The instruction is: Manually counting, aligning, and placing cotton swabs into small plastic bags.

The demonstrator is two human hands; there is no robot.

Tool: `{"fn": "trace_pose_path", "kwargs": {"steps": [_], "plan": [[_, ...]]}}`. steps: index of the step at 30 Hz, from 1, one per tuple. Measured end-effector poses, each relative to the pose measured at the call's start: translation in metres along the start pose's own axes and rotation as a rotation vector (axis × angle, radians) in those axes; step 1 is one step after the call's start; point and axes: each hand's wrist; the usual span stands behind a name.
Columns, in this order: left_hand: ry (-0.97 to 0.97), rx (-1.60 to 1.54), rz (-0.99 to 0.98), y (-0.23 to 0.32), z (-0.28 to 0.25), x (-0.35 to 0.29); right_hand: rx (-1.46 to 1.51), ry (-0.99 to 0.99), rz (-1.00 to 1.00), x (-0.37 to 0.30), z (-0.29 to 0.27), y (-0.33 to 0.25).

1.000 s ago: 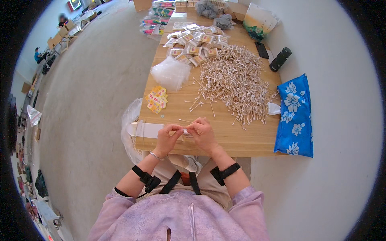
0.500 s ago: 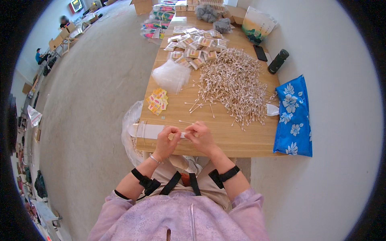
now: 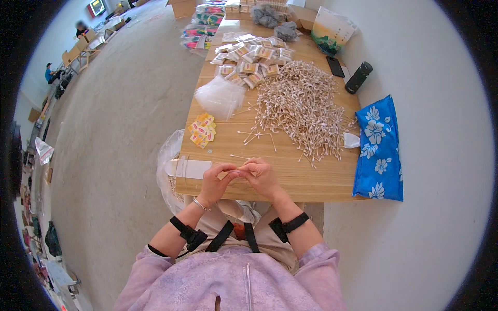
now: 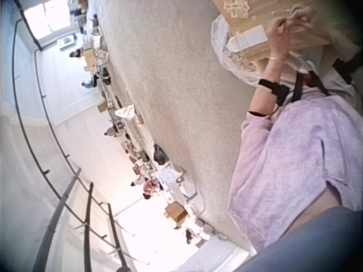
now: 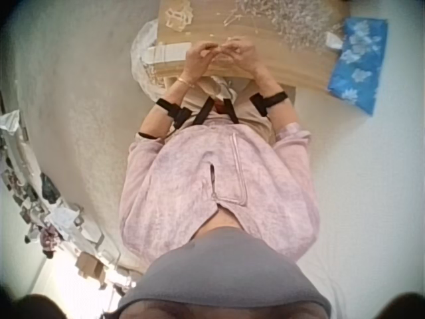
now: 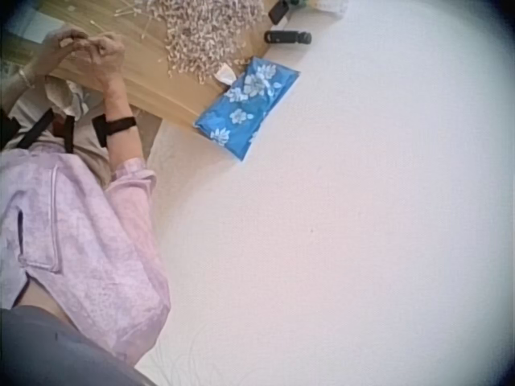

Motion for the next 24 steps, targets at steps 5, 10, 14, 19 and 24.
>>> {"fn": "trace_pose_path", "kwargs": {"steps": [5,10,14,19,24], "plan": [[-0.092,0.04,0.028,-0.019,-0.004,-0.005,-0.132,0.064,-0.108,-0.008,0.011,0.015],[-0.101,0.083,0.0,-0.026,0.002,-0.011,-0.06,0.032,0.018,-0.009,0.016,0.018],[-0.075,-0.142,-0.238,-0.033,0.005,-0.016,0.152,-0.084,0.269,-0.008,0.019,0.022],[-0.118,-0.467,-0.586,-0.035,0.004,-0.012,0.608,-0.189,0.471,-0.006,0.019,0.038],[-0.162,-0.502,-0.491,-0.043,0.002,-0.014,0.622,-0.217,0.435,-0.011,0.019,0.045]]}}
Point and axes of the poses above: each hand's wrist, its own x-axis towards the middle knuckle, its own z-axis out of the palm, y = z × x, and after that the axes turned 7 degrees about -x, right-handed
